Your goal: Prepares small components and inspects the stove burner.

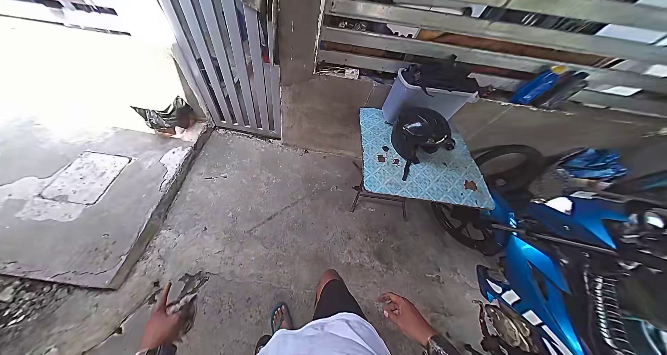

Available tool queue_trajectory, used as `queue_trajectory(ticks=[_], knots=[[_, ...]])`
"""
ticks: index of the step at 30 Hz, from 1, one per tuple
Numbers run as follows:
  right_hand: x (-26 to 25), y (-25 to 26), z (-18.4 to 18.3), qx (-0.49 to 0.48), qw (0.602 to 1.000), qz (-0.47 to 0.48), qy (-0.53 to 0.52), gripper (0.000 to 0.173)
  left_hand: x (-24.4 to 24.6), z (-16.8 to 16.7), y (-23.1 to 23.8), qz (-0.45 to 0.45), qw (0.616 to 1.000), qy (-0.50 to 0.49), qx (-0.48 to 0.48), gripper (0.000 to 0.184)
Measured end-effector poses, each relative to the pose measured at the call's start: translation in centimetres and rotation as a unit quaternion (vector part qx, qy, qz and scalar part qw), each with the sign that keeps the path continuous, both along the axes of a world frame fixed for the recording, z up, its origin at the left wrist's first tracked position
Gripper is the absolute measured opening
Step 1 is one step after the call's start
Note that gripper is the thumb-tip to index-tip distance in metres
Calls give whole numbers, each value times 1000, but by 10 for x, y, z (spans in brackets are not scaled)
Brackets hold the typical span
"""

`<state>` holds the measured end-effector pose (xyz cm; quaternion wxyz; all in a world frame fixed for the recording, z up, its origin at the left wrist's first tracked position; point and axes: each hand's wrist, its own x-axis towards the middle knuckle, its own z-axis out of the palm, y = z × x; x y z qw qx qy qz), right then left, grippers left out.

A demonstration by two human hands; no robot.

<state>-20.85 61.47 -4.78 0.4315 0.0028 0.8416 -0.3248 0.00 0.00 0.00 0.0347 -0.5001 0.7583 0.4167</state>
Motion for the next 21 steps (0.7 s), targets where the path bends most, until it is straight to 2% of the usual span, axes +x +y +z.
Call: queue_trajectory(ticks=[2,5,8,10,11,12,16,19,21], knots=[[-27,-9,-20,10,999,-29,-24,38,-123,41,-58,-68,994,65,-58,111],[-82,-28,-54,41,996,-60,-58,38,-271,90,-98,-143,970,156,-120,109],[-159,-48,-94,65,993,-78,-57,36,-369,103,-97,-179,950,221,-131,107],[-251,-78,-99,63,994,-82,-34,38,-425,102,-94,-170,949,231,-134,108],[-285,-97,-90,53,994,-87,-32,39,-440,103,-90,-161,955,215,-124,109],[-340,-120,-74,37,995,-89,-14,39,-464,106,-86,-144,960,218,-104,110],[-554,-214,21,-65,985,-116,110,35,-543,130,-77,-119,956,266,-20,106],[-691,-275,74,-112,964,-98,221,36,-605,123,-99,-165,938,305,-16,108],[-760,-310,95,-128,950,-102,267,34,-656,114,-115,-219,918,330,-15,103]])
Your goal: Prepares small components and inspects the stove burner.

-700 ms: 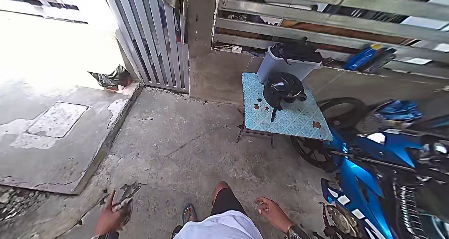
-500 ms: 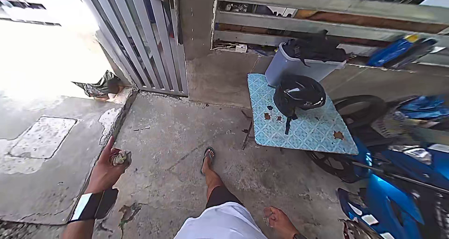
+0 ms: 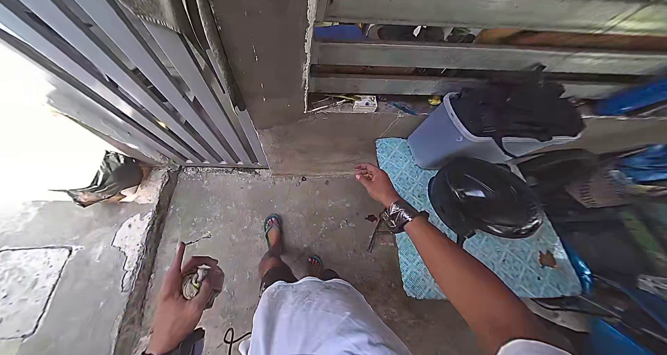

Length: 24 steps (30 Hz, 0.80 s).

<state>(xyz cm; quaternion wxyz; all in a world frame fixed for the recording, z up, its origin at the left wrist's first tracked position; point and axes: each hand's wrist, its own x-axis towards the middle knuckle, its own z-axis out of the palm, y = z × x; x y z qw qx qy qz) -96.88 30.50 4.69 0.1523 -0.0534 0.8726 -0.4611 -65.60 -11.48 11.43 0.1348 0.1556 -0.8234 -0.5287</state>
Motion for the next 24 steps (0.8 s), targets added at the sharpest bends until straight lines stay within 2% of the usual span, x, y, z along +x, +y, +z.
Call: queue_trajectory(ticks=[3,7,11,15,18,21,24], knots=[[-67,-46,18,-13,999,-30,32,31,-85,-16,-28,-90,995,21,-21,96],[-120,-90,25,30,998,-40,43,31,-206,-38,-61,-216,970,34,-102,82],[-167,-112,21,92,992,-37,75,30,-304,-21,-65,-321,921,76,-207,71],[-215,-109,13,225,966,-5,126,35,-362,-9,-58,-391,871,116,-275,63],[-246,-95,6,284,946,-4,157,34,-379,-15,-44,-387,873,112,-276,63],[-264,-82,5,326,934,9,148,35,-399,-24,-8,-375,870,116,-297,58],[-278,-83,-4,361,923,25,129,38,-442,-30,51,-385,845,114,-355,61]])
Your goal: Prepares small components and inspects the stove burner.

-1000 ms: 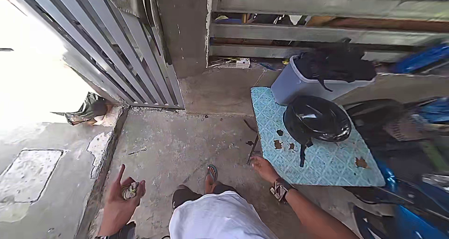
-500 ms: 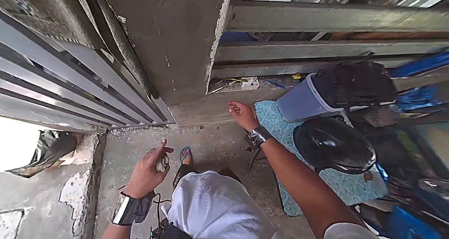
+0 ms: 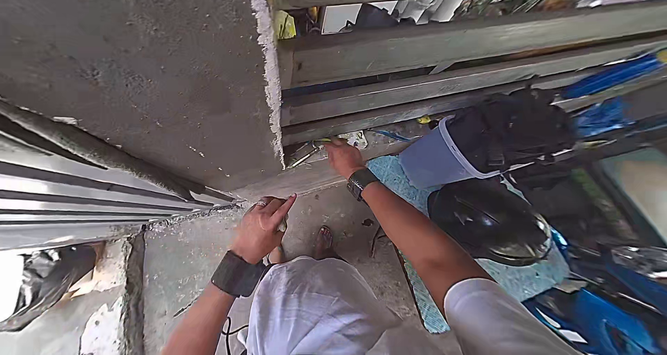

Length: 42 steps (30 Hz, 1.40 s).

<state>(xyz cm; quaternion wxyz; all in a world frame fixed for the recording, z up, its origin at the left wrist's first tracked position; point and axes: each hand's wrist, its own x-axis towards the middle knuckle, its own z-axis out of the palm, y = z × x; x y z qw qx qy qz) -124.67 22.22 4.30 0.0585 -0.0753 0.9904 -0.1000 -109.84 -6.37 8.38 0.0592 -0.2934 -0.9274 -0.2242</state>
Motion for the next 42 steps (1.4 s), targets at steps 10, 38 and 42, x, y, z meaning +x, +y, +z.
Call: queue_trajectory(ticks=[10,38,42], knots=[[-10,14,1,-48,998,-10,-40,27,-143,-34,134,66,965,-139,-212,65],[-10,237,-67,-50,990,-50,120,38,-68,25,133,63,996,-42,41,74],[20,238,-59,-73,987,-96,109,28,-40,53,133,46,949,-223,219,94]])
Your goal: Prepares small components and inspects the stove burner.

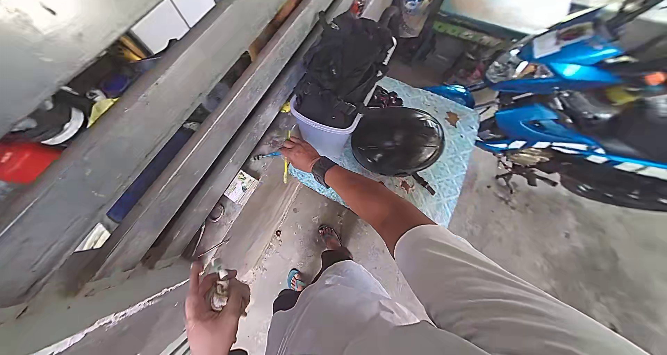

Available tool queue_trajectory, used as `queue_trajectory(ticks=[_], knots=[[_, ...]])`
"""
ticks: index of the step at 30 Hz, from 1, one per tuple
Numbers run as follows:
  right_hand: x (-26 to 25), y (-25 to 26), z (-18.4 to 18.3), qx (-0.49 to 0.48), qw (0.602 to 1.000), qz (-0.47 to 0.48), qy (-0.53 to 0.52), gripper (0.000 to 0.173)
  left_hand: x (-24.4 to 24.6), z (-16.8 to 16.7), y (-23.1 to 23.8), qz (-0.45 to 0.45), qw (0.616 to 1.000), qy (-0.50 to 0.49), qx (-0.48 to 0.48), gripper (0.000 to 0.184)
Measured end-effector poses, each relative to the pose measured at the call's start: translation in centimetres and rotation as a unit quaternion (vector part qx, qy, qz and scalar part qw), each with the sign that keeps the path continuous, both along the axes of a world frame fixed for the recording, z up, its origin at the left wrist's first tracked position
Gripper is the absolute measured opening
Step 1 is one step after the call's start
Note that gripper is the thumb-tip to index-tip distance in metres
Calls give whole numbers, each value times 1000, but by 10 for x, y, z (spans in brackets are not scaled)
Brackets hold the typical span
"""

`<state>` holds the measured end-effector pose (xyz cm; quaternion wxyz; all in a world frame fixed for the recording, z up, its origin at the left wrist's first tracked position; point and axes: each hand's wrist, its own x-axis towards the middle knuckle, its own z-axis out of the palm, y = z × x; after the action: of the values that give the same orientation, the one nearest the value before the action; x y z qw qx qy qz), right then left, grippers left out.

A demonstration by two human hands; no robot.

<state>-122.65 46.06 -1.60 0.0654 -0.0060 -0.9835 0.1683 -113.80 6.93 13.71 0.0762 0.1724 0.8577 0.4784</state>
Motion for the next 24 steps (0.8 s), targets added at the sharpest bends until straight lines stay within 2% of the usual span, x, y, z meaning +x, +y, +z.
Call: queue_trajectory(ticks=[2,3,4,6,8,10,14,16,18,22,24], knots=[[34,-11,11,-79,996,-49,-3,28,3,8,0,4,996,-67,57,97],[58,-23,18,-154,985,-84,0,30,3,8,0,8,992,-99,74,98],[86,-38,26,-249,961,-120,2,30,3,4,-1,8,989,-124,84,97],[155,-79,42,-440,883,-164,3,29,6,-15,5,-21,979,-168,110,94],[232,-139,54,-534,830,-161,22,27,19,-40,13,-93,962,-220,135,91],[290,-203,62,-532,829,-163,58,24,40,-62,22,-170,932,-284,147,97],[388,-294,81,-392,871,-277,99,14,122,-76,40,-273,875,-386,100,107],[431,-307,103,-340,879,-327,66,15,162,-72,54,-349,846,-395,84,106],[477,-311,123,-345,868,-355,42,18,197,-62,66,-423,817,-387,63,108],[573,-308,132,-316,838,-408,179,18,257,-46,104,-518,767,-373,66,107],[632,-308,136,-302,800,-458,243,22,294,-41,124,-556,732,-390,47,100]])
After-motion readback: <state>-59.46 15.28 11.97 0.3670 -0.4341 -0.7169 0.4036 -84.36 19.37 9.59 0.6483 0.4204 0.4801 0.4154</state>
